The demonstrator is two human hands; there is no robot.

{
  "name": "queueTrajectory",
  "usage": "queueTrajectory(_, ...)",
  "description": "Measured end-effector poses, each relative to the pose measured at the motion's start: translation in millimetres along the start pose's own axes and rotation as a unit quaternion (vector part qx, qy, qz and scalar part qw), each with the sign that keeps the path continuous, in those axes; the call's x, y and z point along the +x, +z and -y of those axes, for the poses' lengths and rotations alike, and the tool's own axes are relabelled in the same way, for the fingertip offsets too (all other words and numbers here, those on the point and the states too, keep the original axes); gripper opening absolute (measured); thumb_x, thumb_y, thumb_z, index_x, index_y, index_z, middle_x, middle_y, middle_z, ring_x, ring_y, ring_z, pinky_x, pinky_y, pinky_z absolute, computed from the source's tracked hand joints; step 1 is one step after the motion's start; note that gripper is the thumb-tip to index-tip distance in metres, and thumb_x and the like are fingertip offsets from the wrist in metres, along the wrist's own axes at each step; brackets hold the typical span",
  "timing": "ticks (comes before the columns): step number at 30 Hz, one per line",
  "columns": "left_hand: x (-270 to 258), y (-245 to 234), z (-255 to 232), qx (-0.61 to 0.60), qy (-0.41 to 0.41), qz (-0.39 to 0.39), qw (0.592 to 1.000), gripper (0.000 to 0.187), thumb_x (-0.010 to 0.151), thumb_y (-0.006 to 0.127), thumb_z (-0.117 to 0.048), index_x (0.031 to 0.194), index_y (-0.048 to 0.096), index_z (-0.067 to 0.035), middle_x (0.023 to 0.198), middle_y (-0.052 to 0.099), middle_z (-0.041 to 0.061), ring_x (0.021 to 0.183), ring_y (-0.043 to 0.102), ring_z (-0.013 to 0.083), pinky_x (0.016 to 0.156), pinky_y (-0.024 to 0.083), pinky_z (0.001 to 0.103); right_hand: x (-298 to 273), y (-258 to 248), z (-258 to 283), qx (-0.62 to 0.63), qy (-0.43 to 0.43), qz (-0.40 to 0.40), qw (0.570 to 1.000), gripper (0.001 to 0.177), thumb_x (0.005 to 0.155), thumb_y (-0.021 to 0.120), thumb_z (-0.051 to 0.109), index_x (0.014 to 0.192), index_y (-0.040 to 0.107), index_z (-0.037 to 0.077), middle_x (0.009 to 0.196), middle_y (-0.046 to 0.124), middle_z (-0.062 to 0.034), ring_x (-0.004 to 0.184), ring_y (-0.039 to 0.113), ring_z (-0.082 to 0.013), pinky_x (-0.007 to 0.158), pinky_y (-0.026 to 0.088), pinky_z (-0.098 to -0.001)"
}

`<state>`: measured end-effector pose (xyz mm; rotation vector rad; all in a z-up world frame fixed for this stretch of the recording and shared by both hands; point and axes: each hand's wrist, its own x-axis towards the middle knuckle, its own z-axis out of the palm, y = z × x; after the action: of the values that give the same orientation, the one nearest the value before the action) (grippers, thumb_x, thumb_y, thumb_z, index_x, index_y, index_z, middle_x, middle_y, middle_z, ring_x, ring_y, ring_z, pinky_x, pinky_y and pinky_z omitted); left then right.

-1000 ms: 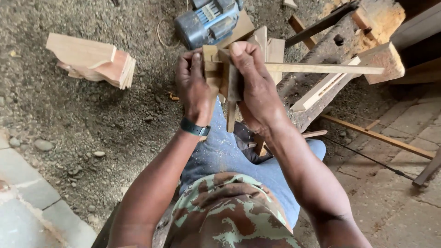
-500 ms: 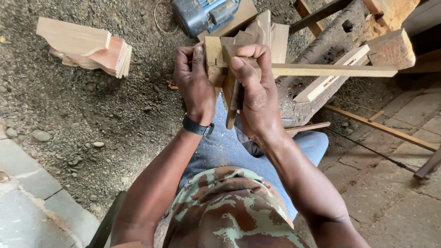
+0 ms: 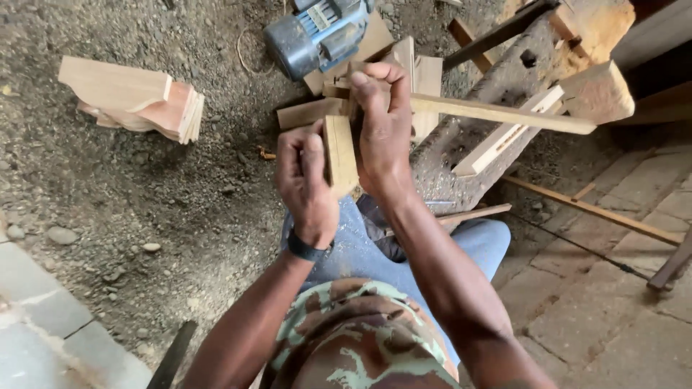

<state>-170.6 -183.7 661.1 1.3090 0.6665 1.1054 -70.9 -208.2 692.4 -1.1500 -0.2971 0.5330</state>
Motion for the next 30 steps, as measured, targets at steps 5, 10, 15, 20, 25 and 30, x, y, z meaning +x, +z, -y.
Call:
queueTrajectory(5, 0.8, -36.9, 28.1, 0.035, 0.107, 0.202, 0.973, 0.098, 0.088, 0.046, -0.084, 0.153, 0.04, -0.013, 0.135, 0.049, 0.015, 0.118, 0.05, 0.0249, 0.103, 0.042, 0.045, -8.4, -1.6, -22.3, 0.051, -0.062, -0.057, 0.995, 0.03, 0.099, 0.065, 0.029, 0.114, 0.046, 0.011, 0.09, 0.053, -0.0064, 0.084, 0.055, -0.0163, 0.076, 0.055, -0.0371)
queueTrajectory(10, 6.1, -44.1, 76.8, 0.209, 0.12, 0.213, 0.947, 0.097, 0.076, 0.067, -0.018, 0.161, 0.021, -0.01, 0.124, 0.048, 0.021, 0.11, 0.06, 0.0443, 0.078, 0.058, 0.06, -11.1, -16.5, 4.5, 0.105, -0.132, -0.065, 0.984, 0.039, 0.096, 0.068, 0.039, 0.12, 0.042, 0.022, 0.104, 0.062, -0.0165, 0.084, 0.064, -0.024, 0.043, 0.06, -0.0372)
queueTrajectory(15, -8.6, -17.6, -20.1, 0.222, 0.008, 0.28, 0.934, 0.102, 0.074, 0.065, -0.017, 0.163, 0.016, -0.009, 0.124, 0.051, 0.029, 0.101, 0.065, 0.0443, 0.067, 0.062, 0.054, -9.0, -53.0, -3.7, -0.054, -0.285, -0.024, 0.957, 0.035, 0.097, 0.063, 0.037, 0.118, 0.042, 0.018, 0.123, 0.051, -0.0131, 0.106, 0.059, -0.024, 0.088, 0.057, -0.047)
queueTrajectory(20, -21.0, -22.9, -6.3, 0.169, -0.131, 0.328, 0.92, 0.102, 0.076, 0.064, -0.016, 0.163, 0.013, -0.01, 0.125, 0.051, 0.036, 0.099, 0.067, 0.0496, 0.064, 0.062, 0.055, -30.8, -61.4, -40.6, -0.242, -0.26, -0.019, 0.935, 0.022, 0.1, 0.059, 0.035, 0.117, 0.047, 0.027, 0.112, 0.053, 0.0018, 0.12, 0.052, -0.0154, 0.125, 0.003, -0.0636)
queueTrajectory(25, -26.6, -27.2, 14.2, 0.195, -0.236, 0.369, 0.877, 0.11, 0.073, 0.068, -0.022, 0.163, 0.006, -0.01, 0.121, 0.051, 0.032, 0.099, 0.07, 0.0478, 0.067, 0.06, 0.056, -48.0, -77.4, -63.8, -0.219, -0.12, 0.033, 0.968, 0.034, 0.1, 0.057, 0.042, 0.126, 0.049, 0.022, 0.16, 0.031, -0.0165, 0.142, 0.039, -0.0417, 0.111, 0.038, -0.0631)
queueTrajectory(30, -20.6, -16.8, 9.7, 0.178, -0.257, 0.375, 0.873, 0.11, 0.07, 0.067, -0.016, 0.162, 0.007, -0.01, 0.122, 0.051, 0.03, 0.1, 0.07, 0.0458, 0.067, 0.061, 0.054, -61.5, -84.3, -62.0, -0.242, -0.121, 0.04, 0.962, 0.034, 0.097, 0.057, 0.039, 0.124, 0.049, 0.02, 0.16, 0.027, -0.0196, 0.14, 0.042, -0.0447, 0.103, 0.044, -0.059)
